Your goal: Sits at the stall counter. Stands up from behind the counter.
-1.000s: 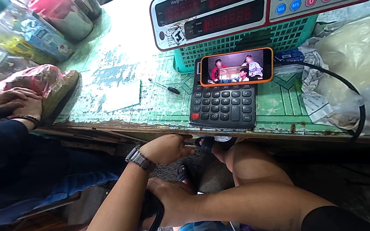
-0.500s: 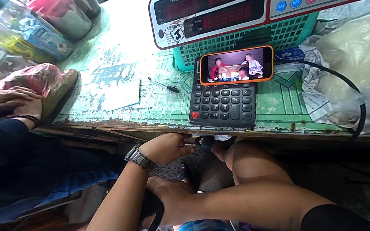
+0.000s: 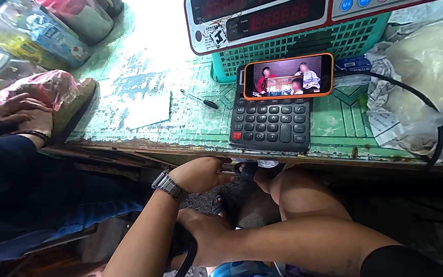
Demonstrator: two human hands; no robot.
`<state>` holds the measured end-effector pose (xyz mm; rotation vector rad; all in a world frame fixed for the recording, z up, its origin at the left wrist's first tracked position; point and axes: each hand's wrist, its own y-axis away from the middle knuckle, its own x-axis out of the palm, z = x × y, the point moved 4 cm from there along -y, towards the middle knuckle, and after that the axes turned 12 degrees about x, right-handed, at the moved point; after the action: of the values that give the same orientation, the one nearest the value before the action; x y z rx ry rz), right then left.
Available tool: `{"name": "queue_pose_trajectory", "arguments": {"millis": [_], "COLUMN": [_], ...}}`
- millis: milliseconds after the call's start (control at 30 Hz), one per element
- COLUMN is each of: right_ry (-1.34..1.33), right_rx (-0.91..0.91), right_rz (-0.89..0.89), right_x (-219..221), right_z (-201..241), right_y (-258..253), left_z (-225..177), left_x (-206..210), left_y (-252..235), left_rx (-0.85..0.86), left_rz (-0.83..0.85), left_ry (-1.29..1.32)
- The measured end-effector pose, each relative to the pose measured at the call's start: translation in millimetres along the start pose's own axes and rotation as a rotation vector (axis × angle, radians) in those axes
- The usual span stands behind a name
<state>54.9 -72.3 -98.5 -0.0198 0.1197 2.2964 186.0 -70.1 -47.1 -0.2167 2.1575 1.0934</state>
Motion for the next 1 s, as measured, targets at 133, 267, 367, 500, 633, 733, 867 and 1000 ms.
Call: {"name": "queue_pose_trajectory", "arguments": {"millis": [133, 267, 367, 500, 633, 733, 867, 1000], "right_ry": [-0.002, -0.002, -0.001, -0.01, -0.004, -0.001, -0.008, -0.013], "right_rx": [0.0, 0.0, 0.001, -0.004, -0.011, -0.005, -0.005, 0.003], "right_rz": [0.004, 0.002, 0.004, -0.007, -0.018, -0.009, -0.003, 0.004], "right_x": [-0.2, 0.0, 0.5, -0.1, 0.0, 0.1, 0.2, 0.3], "right_z": [0.3, -0.5, -1.0, -0.4, -0.8, -0.3, -0.7, -1.3], "right_y": [0.2, 0.1, -0.1, 0.4, 0.4, 0.6, 0.7, 0.0], "left_z": [0.1, 0.5, 0.8, 0.1, 0.3, 0.8, 0.0, -1.2], "left_x": [0.1, 0.4, 0.4, -0.1, -0.1, 0.4, 0.1, -0.7], "left_y": [-0.1, 0.0, -0.7, -1.3, -1.5, -1.4, -0.8, -0.4], "left_rx": [-0.003, -0.001, -0.005, -0.008, 0.0, -0.003, -0.007, -0.003], "left_rz": [0.001, -0.005, 0.008, 0.015, 0.016, 0.013, 0.016, 0.01], "left_ry": [0.004, 0.005, 0.005, 0.0, -0.003, 0.003, 0.001, 0.013]}}
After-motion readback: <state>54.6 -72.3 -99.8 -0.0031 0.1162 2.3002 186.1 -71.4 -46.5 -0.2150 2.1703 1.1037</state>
